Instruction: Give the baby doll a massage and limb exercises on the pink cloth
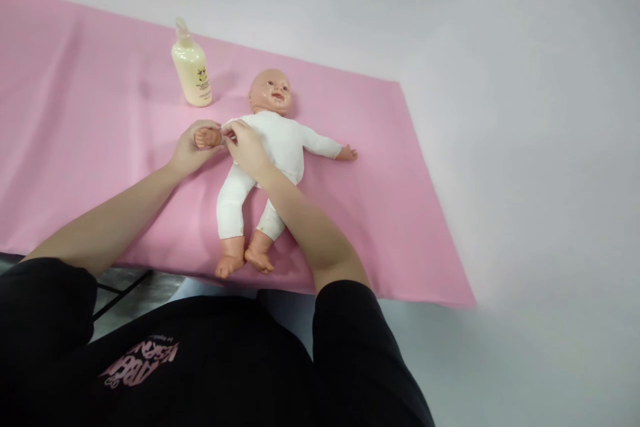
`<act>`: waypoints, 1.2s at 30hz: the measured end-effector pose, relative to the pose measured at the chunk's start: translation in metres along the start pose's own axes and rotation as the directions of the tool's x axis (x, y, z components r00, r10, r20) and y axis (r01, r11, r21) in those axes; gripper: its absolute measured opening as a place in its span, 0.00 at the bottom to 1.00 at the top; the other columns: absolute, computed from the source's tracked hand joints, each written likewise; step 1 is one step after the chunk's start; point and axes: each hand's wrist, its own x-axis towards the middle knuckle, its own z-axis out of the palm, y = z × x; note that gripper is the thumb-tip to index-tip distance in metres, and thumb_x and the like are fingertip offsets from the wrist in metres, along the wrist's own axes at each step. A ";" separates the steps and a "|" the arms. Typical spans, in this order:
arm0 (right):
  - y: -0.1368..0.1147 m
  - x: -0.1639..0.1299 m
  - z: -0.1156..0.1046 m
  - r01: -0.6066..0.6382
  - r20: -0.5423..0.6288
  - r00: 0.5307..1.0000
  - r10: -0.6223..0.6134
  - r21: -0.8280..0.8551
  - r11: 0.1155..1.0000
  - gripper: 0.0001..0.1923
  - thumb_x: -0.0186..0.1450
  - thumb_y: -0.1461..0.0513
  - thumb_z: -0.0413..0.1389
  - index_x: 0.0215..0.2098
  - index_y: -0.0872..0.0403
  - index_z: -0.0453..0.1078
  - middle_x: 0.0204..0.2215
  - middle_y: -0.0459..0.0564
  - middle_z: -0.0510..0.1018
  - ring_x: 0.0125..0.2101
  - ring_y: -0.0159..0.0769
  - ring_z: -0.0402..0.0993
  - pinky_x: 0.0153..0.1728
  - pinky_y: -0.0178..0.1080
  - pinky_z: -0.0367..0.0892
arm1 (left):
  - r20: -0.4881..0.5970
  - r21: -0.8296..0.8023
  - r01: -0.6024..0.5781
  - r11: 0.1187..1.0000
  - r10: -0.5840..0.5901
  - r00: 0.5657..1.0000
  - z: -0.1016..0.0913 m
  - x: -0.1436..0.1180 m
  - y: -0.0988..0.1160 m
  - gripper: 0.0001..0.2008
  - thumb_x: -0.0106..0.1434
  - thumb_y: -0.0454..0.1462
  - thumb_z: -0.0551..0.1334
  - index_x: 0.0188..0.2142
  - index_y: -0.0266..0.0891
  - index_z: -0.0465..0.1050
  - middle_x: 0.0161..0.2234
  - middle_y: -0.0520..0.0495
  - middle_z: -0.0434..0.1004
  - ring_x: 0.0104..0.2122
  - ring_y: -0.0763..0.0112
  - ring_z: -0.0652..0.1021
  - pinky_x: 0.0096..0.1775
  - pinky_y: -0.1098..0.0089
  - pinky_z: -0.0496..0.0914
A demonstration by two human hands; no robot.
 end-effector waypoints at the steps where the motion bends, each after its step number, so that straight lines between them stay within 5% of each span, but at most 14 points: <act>1: 0.000 0.000 0.000 -0.002 0.000 1.000 0.002 -0.001 1.000 0.09 0.70 0.70 0.59 0.40 0.51 0.76 0.44 0.50 0.84 0.46 0.40 0.81 0.58 0.45 0.78 | 0.003 0.003 -0.006 1.000 0.006 1.000 0.000 0.000 0.000 0.22 0.61 0.47 0.77 0.50 0.43 0.78 0.51 0.43 0.84 0.53 0.54 0.84 0.60 0.52 0.80; 19: 0.004 -0.001 0.000 0.042 0.099 0.994 -0.035 -0.068 0.997 0.08 0.73 0.69 0.57 0.40 0.49 0.72 0.42 0.49 0.82 0.47 0.42 0.78 0.57 0.45 0.75 | 0.032 0.034 -0.088 0.996 0.087 0.996 -0.004 0.002 0.003 0.24 0.65 0.57 0.76 0.48 0.44 0.80 0.51 0.41 0.85 0.55 0.52 0.84 0.63 0.49 0.78; 36: -0.014 -0.006 -0.005 -0.003 0.225 0.971 0.078 -0.314 0.949 0.08 0.79 0.69 0.48 0.48 0.50 0.65 0.50 0.57 0.81 0.49 0.43 0.76 0.57 0.45 0.70 | 0.024 0.095 -0.103 0.990 0.102 0.995 -0.002 0.000 0.006 0.16 0.65 0.46 0.74 0.48 0.44 0.79 0.51 0.43 0.85 0.53 0.53 0.85 0.60 0.51 0.79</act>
